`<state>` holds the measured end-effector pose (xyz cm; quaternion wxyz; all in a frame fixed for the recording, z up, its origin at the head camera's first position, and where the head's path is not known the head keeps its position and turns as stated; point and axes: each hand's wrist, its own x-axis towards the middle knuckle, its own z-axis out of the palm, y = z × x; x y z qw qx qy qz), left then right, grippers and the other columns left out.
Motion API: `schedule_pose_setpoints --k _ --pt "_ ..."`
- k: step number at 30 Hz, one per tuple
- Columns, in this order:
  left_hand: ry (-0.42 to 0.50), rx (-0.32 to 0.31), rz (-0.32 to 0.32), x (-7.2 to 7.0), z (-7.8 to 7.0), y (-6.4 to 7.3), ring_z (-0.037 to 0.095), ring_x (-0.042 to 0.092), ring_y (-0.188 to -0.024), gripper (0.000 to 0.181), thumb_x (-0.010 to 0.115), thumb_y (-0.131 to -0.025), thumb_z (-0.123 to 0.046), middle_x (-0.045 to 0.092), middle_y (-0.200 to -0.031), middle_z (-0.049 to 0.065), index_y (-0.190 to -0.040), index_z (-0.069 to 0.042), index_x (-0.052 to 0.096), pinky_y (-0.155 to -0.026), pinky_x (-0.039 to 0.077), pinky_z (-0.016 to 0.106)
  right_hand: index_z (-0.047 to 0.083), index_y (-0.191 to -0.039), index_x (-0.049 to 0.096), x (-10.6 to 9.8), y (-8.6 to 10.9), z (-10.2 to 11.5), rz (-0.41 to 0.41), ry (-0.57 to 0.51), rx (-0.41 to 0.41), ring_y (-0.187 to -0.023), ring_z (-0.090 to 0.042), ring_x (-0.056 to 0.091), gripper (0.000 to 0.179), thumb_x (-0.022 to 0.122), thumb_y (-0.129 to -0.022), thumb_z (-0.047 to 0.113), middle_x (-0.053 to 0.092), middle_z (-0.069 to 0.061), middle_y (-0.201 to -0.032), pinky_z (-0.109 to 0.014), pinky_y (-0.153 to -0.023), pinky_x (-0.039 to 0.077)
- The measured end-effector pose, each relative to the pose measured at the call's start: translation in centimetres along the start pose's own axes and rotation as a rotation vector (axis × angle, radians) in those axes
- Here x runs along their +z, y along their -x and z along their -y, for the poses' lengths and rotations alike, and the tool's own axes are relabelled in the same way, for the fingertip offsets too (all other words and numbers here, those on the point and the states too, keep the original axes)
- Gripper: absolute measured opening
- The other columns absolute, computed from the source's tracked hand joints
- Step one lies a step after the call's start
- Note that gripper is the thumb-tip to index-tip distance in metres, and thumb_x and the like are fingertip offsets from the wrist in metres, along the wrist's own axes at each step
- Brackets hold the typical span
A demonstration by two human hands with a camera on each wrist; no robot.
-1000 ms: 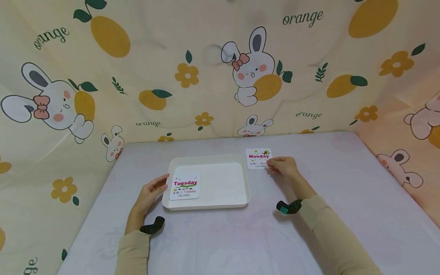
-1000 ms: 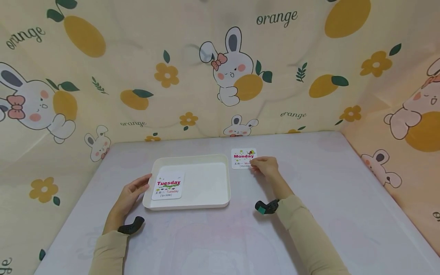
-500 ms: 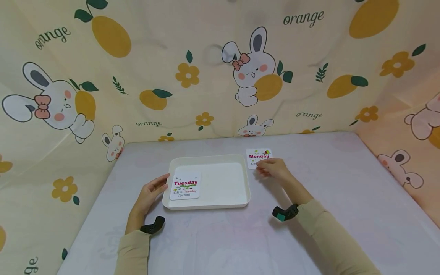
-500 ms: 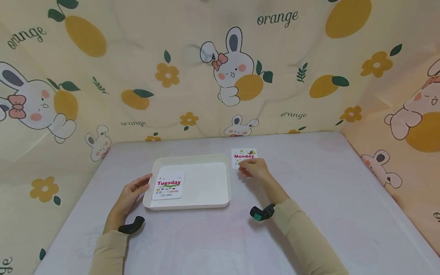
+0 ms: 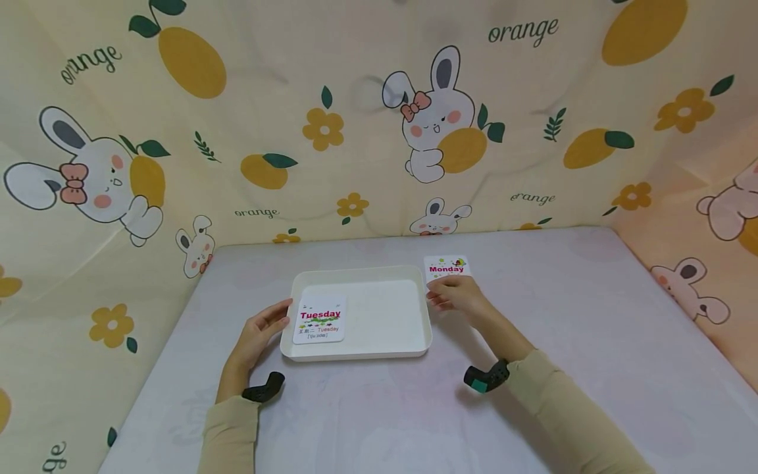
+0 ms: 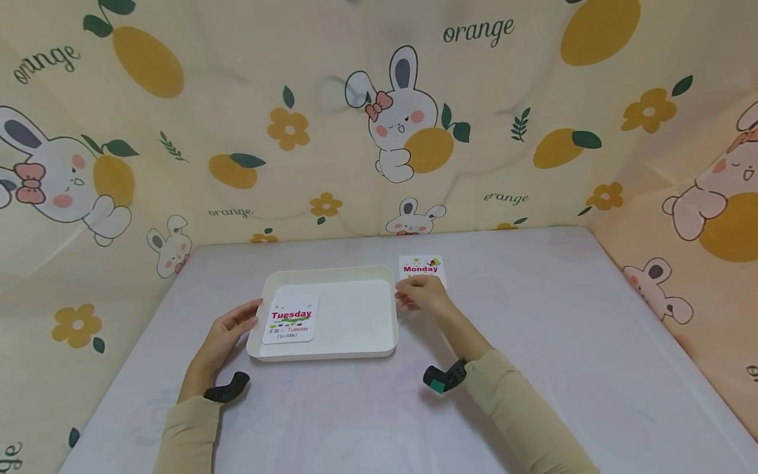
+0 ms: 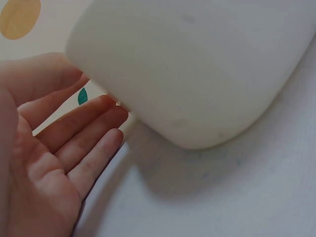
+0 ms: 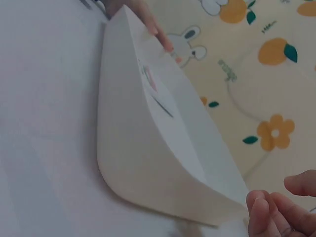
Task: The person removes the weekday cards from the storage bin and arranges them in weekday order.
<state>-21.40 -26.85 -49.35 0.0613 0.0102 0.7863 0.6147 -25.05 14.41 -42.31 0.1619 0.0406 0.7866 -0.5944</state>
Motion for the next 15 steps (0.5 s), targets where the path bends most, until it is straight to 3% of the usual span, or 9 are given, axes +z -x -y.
schedule_pose_setpoints --k 15 --pt "0.010 0.002 0.004 -0.1 0.1 -0.1 -0.020 0.050 -0.111 0.054 0.061 -0.095 -0.024 0.039 -0.153 0.016 -0.142 -0.004 0.045 -0.093 0.041 0.001 -0.017 -0.121 0.054 2.7 1.2 0.3 0.111 -0.067 -0.072 -0.071 -0.006 0.066 0.038 0.055 -0.096 0.012 0.072 -0.001 -0.083 -0.019 -0.068 0.058"
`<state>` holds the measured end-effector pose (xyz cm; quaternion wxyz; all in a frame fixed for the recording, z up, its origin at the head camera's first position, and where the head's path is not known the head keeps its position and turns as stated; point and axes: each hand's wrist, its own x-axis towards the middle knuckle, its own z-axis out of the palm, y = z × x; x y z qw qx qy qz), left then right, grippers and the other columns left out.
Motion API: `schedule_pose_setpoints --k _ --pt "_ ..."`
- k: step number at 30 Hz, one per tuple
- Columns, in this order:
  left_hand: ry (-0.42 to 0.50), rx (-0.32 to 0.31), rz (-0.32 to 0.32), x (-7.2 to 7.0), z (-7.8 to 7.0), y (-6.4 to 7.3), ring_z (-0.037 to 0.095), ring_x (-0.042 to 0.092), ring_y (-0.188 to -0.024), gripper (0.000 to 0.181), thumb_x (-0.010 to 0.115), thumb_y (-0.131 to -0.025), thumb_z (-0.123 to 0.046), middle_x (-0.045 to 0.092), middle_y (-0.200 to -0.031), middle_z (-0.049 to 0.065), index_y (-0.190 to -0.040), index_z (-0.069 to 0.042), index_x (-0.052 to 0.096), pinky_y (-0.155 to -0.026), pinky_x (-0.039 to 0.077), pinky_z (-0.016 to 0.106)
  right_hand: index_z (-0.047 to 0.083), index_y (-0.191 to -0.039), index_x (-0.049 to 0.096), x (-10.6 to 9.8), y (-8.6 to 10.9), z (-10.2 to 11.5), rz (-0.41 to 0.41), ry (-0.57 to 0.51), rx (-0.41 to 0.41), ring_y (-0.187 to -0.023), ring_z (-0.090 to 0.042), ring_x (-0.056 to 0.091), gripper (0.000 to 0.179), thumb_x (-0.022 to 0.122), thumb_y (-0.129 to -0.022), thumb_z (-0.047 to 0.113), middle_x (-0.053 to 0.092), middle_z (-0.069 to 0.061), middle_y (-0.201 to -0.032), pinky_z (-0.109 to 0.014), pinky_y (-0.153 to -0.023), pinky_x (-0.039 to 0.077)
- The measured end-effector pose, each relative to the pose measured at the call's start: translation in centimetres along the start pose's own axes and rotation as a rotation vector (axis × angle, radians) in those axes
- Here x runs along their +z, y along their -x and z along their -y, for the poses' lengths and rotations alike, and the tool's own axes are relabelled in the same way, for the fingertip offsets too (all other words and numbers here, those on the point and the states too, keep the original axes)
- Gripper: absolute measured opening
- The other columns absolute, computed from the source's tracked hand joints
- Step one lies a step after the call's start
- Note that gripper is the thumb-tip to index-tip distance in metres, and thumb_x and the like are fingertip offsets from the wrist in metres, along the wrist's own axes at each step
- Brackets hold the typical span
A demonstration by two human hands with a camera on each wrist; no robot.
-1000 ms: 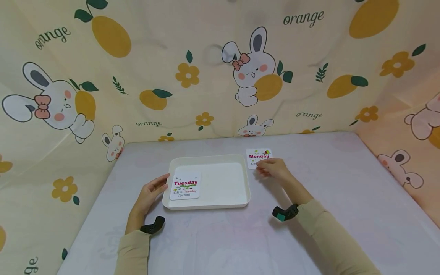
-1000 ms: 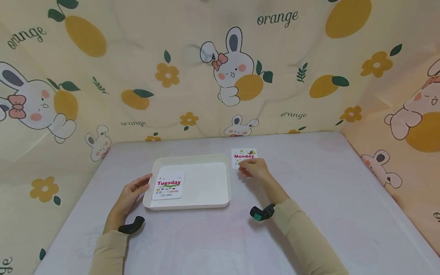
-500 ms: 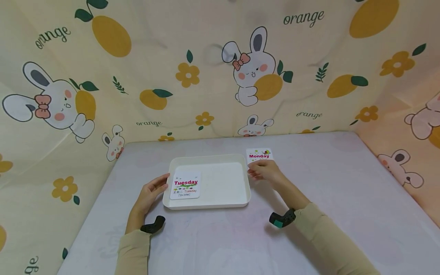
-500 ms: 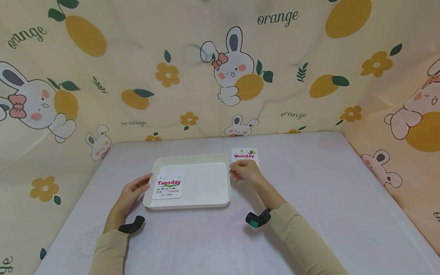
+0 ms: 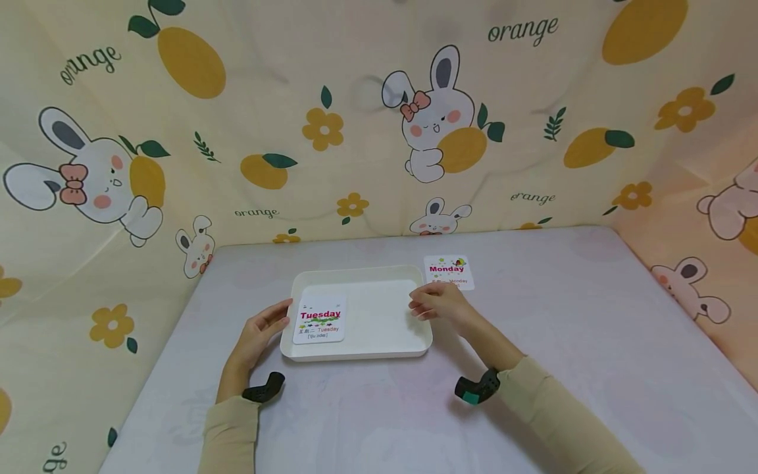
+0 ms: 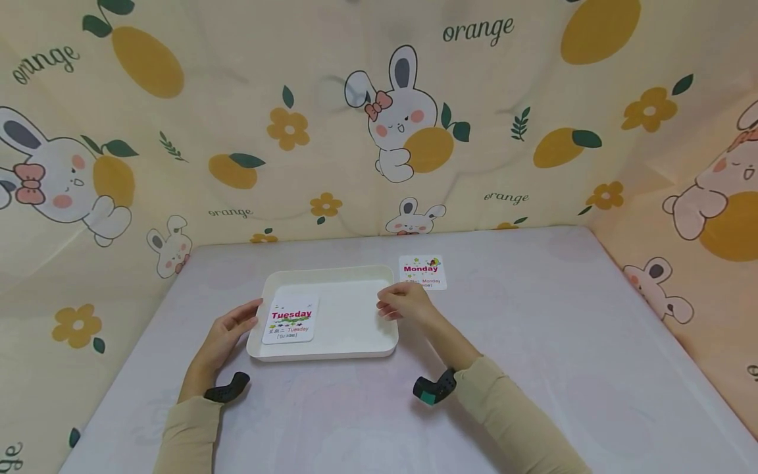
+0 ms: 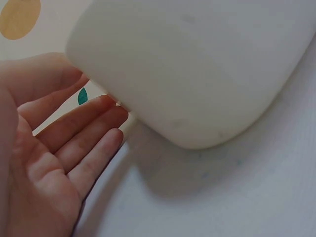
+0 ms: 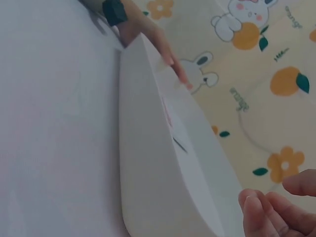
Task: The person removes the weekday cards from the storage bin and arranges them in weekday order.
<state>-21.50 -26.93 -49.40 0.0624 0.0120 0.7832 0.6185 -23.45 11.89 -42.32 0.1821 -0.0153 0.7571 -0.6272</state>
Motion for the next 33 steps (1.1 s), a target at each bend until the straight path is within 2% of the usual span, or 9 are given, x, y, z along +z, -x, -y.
schedule_pose_setpoints --k 9,20,28,33 --pt "-0.001 0.003 -0.003 0.1 0.0 0.0 -0.020 0.050 -0.110 0.054 0.061 -0.095 -0.024 0.039 -0.153 0.017 -0.142 -0.003 0.045 -0.093 0.041 0.001 -0.016 -0.119 0.057 1.6 -0.2 0.0 0.027 0.016 -0.006 -0.073 -0.007 0.066 0.036 0.055 -0.097 0.012 0.073 -0.003 -0.084 -0.021 -0.069 0.058" --pt "-0.018 -0.022 -0.020 0.1 -0.1 0.1 -0.021 0.049 -0.110 0.053 0.061 -0.095 -0.025 0.040 -0.153 0.015 -0.142 -0.004 0.046 -0.093 0.041 0.000 -0.014 -0.113 0.061 4.0 -0.6 -0.3 0.044 0.017 0.019 -0.069 -0.008 0.068 0.033 0.060 -0.093 0.012 0.075 -0.015 -0.089 -0.024 -0.068 0.059" --pt "-0.025 -0.008 -0.017 0.1 -0.1 0.1 -0.021 0.049 -0.110 0.055 0.061 -0.095 -0.027 0.041 -0.153 0.015 -0.142 -0.004 0.045 -0.093 0.041 0.000 -0.012 -0.111 0.063 5.5 -1.1 -0.8 0.068 0.051 0.027 -0.069 -0.009 0.067 0.031 0.060 -0.093 0.014 0.074 -0.020 -0.094 -0.027 -0.069 0.060" --pt "-0.001 0.011 -0.005 0.0 0.0 0.0 -0.020 0.050 -0.110 0.055 0.061 -0.094 -0.024 0.040 -0.153 0.017 -0.142 -0.002 0.044 -0.093 0.042 0.001 -0.011 -0.109 0.064 6.5 -1.3 -1.1 0.092 0.029 0.042 -0.069 -0.010 0.067 0.029 0.060 -0.093 0.012 0.073 -0.023 -0.095 -0.026 -0.067 0.060"
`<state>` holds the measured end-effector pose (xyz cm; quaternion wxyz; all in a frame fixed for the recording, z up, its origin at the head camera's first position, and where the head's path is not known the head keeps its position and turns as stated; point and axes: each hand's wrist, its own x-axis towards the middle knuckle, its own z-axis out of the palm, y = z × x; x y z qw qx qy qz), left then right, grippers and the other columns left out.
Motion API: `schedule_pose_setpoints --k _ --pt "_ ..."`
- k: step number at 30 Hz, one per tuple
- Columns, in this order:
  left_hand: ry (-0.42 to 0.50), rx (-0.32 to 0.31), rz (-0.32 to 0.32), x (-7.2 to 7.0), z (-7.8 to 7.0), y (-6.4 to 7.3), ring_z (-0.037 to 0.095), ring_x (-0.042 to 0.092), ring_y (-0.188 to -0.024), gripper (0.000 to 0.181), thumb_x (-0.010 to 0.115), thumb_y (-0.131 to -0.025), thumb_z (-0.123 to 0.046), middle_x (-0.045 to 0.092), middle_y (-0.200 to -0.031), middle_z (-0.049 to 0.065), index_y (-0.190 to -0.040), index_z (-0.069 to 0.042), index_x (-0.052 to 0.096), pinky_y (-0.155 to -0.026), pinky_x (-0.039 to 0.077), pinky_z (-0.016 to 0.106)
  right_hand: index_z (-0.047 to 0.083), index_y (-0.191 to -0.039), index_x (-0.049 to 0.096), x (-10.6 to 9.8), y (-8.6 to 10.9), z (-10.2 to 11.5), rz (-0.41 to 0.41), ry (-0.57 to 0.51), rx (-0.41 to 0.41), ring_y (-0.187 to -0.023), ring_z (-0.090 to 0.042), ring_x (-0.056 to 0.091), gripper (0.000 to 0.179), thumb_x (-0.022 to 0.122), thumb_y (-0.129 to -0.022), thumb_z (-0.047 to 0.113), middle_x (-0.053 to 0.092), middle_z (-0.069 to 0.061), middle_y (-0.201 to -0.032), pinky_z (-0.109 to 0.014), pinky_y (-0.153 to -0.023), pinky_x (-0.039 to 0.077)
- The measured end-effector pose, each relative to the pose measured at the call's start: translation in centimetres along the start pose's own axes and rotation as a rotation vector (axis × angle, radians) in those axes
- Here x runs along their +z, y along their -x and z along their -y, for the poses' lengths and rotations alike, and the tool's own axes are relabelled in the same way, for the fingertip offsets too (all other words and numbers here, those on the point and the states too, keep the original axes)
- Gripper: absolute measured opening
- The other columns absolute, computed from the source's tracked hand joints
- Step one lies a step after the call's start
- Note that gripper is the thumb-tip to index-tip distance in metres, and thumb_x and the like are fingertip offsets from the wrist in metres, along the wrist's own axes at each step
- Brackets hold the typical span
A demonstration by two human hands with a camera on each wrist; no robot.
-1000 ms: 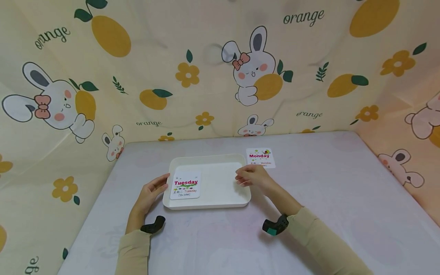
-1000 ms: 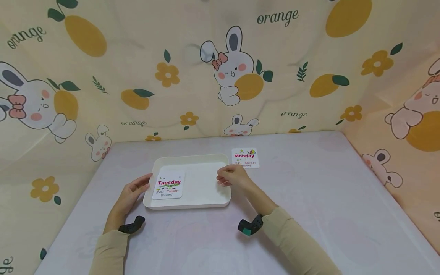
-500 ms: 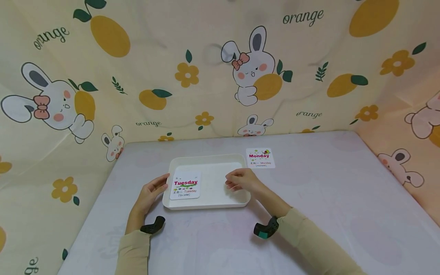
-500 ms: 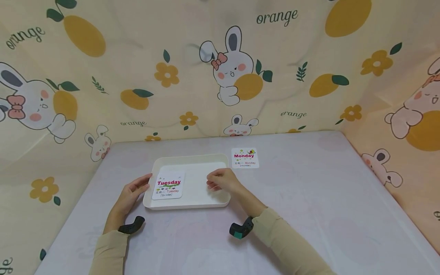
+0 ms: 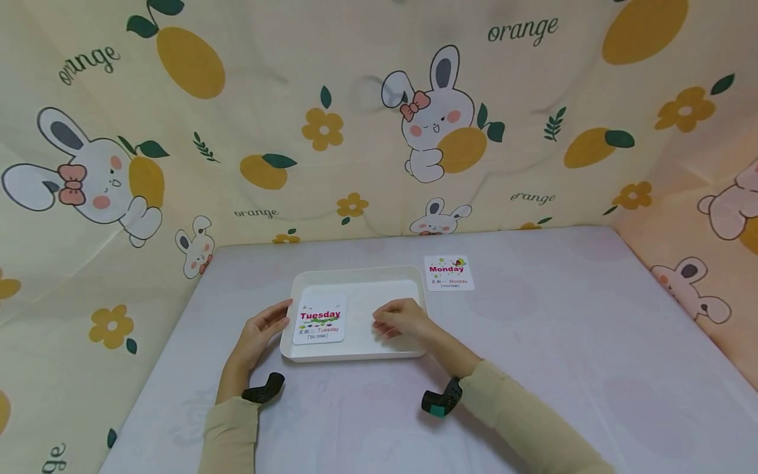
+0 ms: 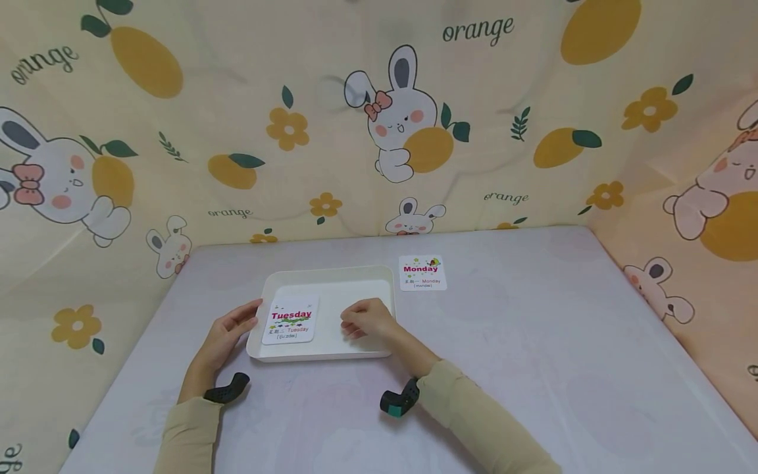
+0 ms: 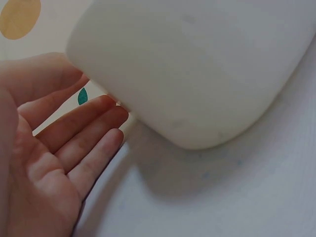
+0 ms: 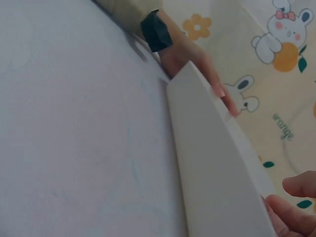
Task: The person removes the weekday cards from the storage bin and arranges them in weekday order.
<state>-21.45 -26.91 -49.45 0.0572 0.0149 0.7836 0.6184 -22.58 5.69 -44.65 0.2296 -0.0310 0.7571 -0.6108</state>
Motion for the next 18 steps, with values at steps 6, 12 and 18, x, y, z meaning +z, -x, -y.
schedule_pose_setpoints --k 6,12,18 --pt "0.007 0.005 0.007 0.0 0.1 0.0 -0.019 0.050 -0.111 0.054 0.061 -0.094 -0.023 0.042 -0.152 0.014 -0.142 -0.002 0.045 -0.093 0.042 0.002 -0.010 -0.108 0.065 1.1 -0.4 -0.1 0.004 -0.017 0.036 -0.064 -0.008 0.064 0.026 0.060 -0.092 0.010 0.074 -0.021 -0.094 -0.022 -0.062 0.057" --pt "0.006 -0.007 0.004 0.0 0.0 0.1 -0.020 0.050 -0.110 0.054 0.061 -0.095 -0.023 0.039 -0.153 0.019 -0.142 -0.002 0.044 -0.092 0.042 0.001 -0.009 -0.105 0.067 2.4 -1.1 -0.3 -0.003 -0.033 0.051 -0.058 -0.006 0.063 0.023 0.061 -0.091 0.009 0.074 -0.018 -0.088 -0.019 -0.056 0.056" --pt "-0.002 -0.015 -0.004 0.0 0.1 -0.1 -0.021 0.050 -0.110 0.055 0.061 -0.095 -0.024 0.039 -0.153 0.017 -0.143 -0.004 0.044 -0.092 0.041 0.001 -0.007 -0.103 0.068 3.6 -1.5 -0.4 -0.028 -0.042 0.070 -0.058 -0.006 0.064 0.021 0.061 -0.091 0.009 0.075 -0.016 -0.086 -0.017 -0.055 0.054"
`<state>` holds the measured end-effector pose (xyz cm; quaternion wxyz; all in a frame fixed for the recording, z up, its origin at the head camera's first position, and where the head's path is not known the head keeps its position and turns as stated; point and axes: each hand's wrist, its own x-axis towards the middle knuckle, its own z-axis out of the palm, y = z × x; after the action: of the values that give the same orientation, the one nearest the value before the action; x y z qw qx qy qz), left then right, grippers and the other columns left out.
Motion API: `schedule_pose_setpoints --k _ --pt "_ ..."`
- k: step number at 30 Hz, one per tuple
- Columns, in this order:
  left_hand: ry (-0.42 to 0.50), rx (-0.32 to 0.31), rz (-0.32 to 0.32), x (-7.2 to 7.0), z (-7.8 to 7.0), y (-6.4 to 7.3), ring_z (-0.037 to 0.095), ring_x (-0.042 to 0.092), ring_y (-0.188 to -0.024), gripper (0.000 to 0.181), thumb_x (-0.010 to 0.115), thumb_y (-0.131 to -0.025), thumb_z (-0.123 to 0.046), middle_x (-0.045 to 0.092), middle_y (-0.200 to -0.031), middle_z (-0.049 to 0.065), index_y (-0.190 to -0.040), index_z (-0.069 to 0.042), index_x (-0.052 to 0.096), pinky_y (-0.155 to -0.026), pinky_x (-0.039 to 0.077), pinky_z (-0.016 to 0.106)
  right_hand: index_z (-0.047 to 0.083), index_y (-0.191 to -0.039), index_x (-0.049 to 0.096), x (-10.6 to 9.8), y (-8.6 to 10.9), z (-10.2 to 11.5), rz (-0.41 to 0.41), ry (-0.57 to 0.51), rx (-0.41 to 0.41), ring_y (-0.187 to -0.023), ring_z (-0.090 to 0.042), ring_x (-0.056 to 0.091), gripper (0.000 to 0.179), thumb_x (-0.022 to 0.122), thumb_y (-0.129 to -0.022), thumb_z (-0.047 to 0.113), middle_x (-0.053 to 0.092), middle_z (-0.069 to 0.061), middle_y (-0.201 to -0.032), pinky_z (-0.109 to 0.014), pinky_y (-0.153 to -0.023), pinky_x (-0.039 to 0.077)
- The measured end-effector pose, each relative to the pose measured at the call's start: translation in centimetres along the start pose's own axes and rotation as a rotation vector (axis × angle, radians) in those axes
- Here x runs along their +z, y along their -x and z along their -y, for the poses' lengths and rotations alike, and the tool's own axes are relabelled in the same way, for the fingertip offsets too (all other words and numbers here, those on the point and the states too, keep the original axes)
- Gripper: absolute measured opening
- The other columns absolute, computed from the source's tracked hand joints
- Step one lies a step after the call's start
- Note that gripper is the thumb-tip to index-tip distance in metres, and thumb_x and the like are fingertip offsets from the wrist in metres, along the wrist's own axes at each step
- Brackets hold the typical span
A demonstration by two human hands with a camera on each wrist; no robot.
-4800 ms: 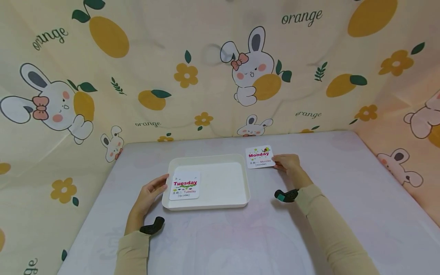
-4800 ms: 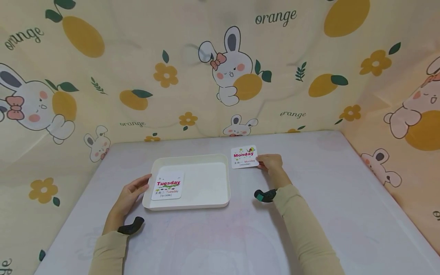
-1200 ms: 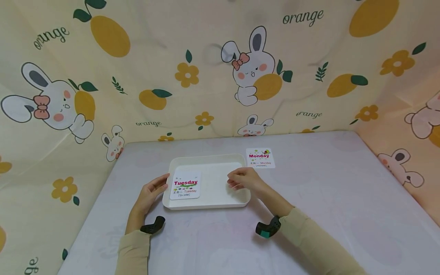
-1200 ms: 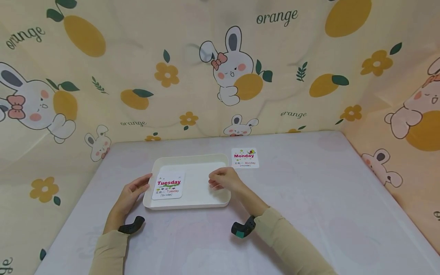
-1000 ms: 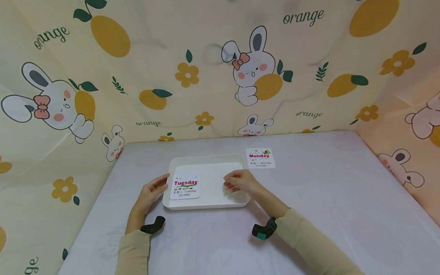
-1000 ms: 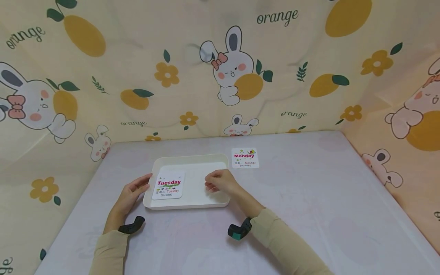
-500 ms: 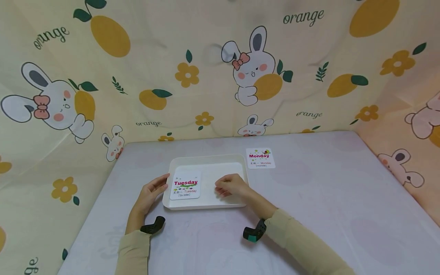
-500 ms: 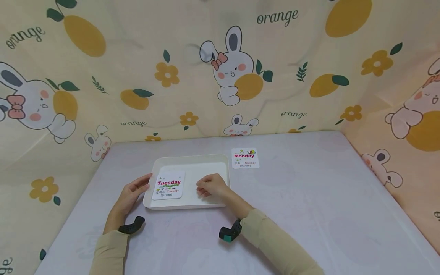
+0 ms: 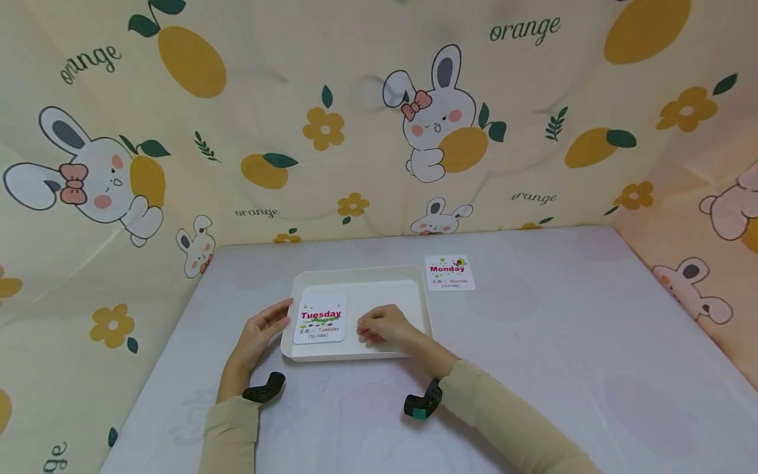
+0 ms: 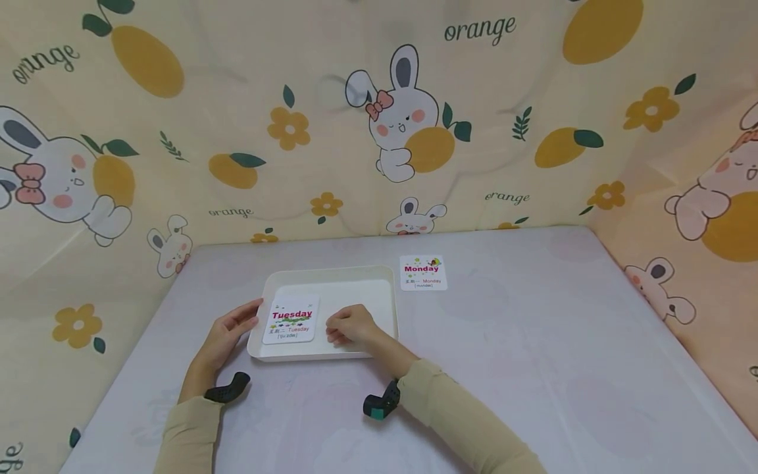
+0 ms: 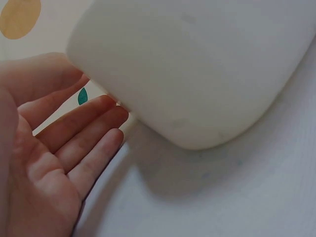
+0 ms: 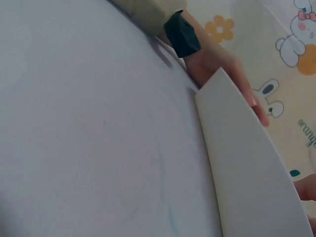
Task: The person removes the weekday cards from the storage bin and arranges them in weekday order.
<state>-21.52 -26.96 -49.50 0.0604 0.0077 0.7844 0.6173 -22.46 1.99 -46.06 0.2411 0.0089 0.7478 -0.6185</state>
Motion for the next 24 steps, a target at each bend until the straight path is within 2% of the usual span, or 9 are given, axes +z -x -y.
schedule_pose_setpoints --k 10,18,24 --pt "-0.019 0.001 -0.006 0.0 -0.1 0.0 -0.021 0.049 -0.111 0.054 0.061 -0.095 -0.024 0.043 -0.152 0.012 -0.142 -0.005 0.045 -0.092 0.041 0.000 -0.006 -0.105 0.068 0.9 -0.6 0.1 -0.013 -0.027 0.012 -0.059 -0.006 0.064 0.022 0.060 -0.092 0.009 0.075 -0.019 -0.092 -0.017 -0.054 0.054" --pt "-0.006 0.020 0.006 0.0 -0.1 0.0 -0.020 0.049 -0.111 0.055 0.061 -0.094 -0.024 0.040 -0.153 0.017 -0.142 -0.002 0.044 -0.093 0.041 0.001 -0.008 -0.107 0.067 1.7 -0.9 0.4 -0.046 -0.075 0.011 -0.058 -0.005 0.064 0.023 0.060 -0.090 0.007 0.075 -0.018 -0.091 -0.016 -0.052 0.053" --pt "-0.011 0.002 -0.007 0.0 0.0 0.0 -0.021 0.050 -0.110 0.055 0.062 -0.094 -0.025 0.048 -0.149 0.004 -0.142 -0.004 0.045 -0.092 0.041 0.001 -0.008 -0.108 0.066 2.4 -0.8 0.8 -0.070 -0.117 0.042 -0.058 -0.005 0.065 0.024 0.062 -0.089 0.005 0.075 -0.014 -0.082 -0.016 -0.052 0.053"
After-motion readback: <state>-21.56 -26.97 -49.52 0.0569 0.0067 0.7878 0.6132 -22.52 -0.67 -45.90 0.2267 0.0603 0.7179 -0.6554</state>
